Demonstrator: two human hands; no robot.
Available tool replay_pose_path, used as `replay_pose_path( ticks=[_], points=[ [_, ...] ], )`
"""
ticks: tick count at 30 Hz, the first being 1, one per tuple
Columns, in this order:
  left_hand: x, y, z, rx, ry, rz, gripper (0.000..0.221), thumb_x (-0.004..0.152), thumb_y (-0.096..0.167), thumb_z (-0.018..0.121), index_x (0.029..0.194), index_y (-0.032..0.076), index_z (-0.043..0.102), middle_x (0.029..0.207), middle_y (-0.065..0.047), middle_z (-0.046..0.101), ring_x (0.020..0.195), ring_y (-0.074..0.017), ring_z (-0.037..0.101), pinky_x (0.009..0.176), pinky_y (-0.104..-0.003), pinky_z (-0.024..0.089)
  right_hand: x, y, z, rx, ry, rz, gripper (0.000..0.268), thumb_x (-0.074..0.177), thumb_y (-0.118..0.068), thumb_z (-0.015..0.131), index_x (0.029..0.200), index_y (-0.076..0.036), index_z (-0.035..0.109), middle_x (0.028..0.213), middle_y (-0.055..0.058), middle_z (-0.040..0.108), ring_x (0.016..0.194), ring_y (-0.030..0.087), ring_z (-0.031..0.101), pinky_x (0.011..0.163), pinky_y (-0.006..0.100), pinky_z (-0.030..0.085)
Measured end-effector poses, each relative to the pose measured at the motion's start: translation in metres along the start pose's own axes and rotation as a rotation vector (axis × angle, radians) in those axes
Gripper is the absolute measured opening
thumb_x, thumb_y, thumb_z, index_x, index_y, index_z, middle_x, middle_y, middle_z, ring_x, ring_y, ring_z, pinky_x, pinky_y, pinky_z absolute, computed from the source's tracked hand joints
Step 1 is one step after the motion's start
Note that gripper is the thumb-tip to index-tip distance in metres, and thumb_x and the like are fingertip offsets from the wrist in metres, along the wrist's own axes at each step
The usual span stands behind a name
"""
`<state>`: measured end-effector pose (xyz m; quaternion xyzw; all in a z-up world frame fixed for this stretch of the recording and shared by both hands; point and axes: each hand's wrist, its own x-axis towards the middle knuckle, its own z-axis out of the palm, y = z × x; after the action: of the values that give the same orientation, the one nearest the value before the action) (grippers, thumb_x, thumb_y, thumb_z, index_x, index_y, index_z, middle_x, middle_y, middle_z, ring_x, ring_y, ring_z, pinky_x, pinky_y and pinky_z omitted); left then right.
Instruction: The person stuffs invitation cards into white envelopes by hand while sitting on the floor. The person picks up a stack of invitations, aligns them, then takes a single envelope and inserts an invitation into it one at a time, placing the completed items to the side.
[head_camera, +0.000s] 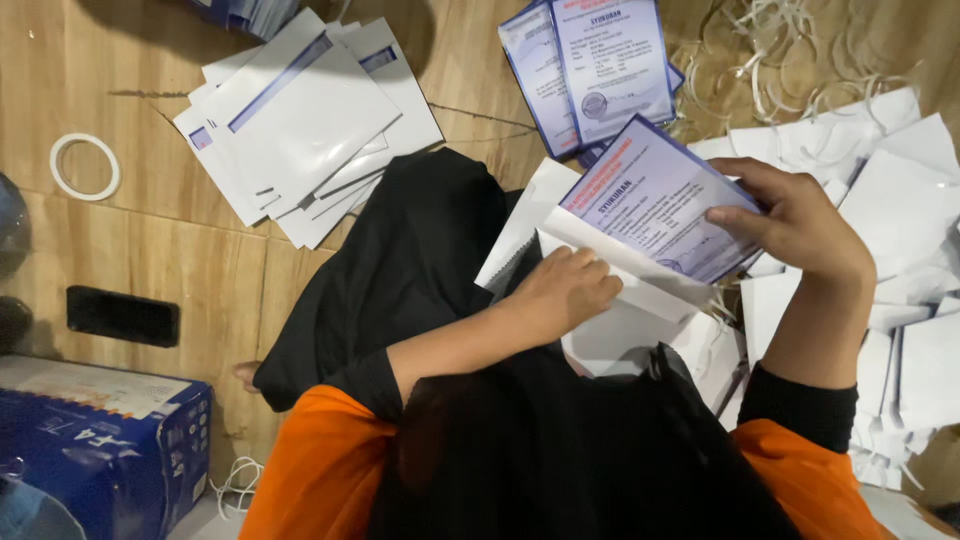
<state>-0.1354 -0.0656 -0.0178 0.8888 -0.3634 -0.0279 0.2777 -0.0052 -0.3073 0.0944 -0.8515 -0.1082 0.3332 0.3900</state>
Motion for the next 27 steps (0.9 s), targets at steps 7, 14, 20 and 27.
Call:
replay_pose_path(
  ticks=[7, 14, 20, 27],
  points=[
    [-0.006, 0.004, -0.018, 0.017, -0.143, -0.040, 0.059, 0.063, 0.043, 0.086, 0.107, 0.015, 0.058, 0.083, -0.006, 0.061, 0.074, -0.0274, 0.058, 0.070, -0.042, 0.041, -0.064, 0.049, -0.011, 0.111, 0.661, -0.139, 0.049, 0.106, 0.005, 0.067, 0.148, 0.000, 0.043, 0.139, 0.021, 0.051, 0.120, 0.031, 0.054, 0.087, 0.038, 0.050],
    [0.030, -0.009, -0.037, 0.206, 0.092, 0.067, 0.032, 0.074, -0.002, 0.063, 0.099, 0.017, 0.062, 0.086, -0.004, 0.058, 0.079, -0.0262, 0.054, 0.071, -0.039, 0.037, -0.035, -0.007, 0.023, -0.100, 0.436, -0.154, 0.041, 0.098, -0.007, 0.064, 0.138, 0.002, 0.057, 0.111, 0.009, 0.061, 0.089, 0.018, 0.053, 0.077, 0.032, 0.049],
    [0.017, 0.009, -0.033, 0.296, 0.036, 0.067, 0.042, 0.069, -0.004, 0.070, 0.104, 0.018, 0.059, 0.089, -0.003, 0.059, 0.081, -0.0229, 0.053, 0.071, -0.037, 0.037, -0.062, -0.023, 0.022, -0.109, 0.472, -0.118, 0.045, 0.096, 0.005, 0.061, 0.142, 0.004, 0.057, 0.115, 0.012, 0.063, 0.096, 0.018, 0.054, 0.088, 0.031, 0.048],
    [-0.007, 0.019, -0.012, 0.262, 0.055, 0.126, 0.037, 0.072, 0.000, 0.069, 0.103, 0.020, 0.060, 0.090, -0.003, 0.058, 0.086, -0.0242, 0.053, 0.077, -0.040, 0.038, -0.057, -0.001, 0.066, -0.348, 0.121, 0.127, 0.056, 0.091, -0.018, 0.062, 0.146, -0.026, 0.050, 0.083, 0.006, 0.073, 0.062, 0.025, 0.066, 0.065, 0.037, 0.055]
  ],
)
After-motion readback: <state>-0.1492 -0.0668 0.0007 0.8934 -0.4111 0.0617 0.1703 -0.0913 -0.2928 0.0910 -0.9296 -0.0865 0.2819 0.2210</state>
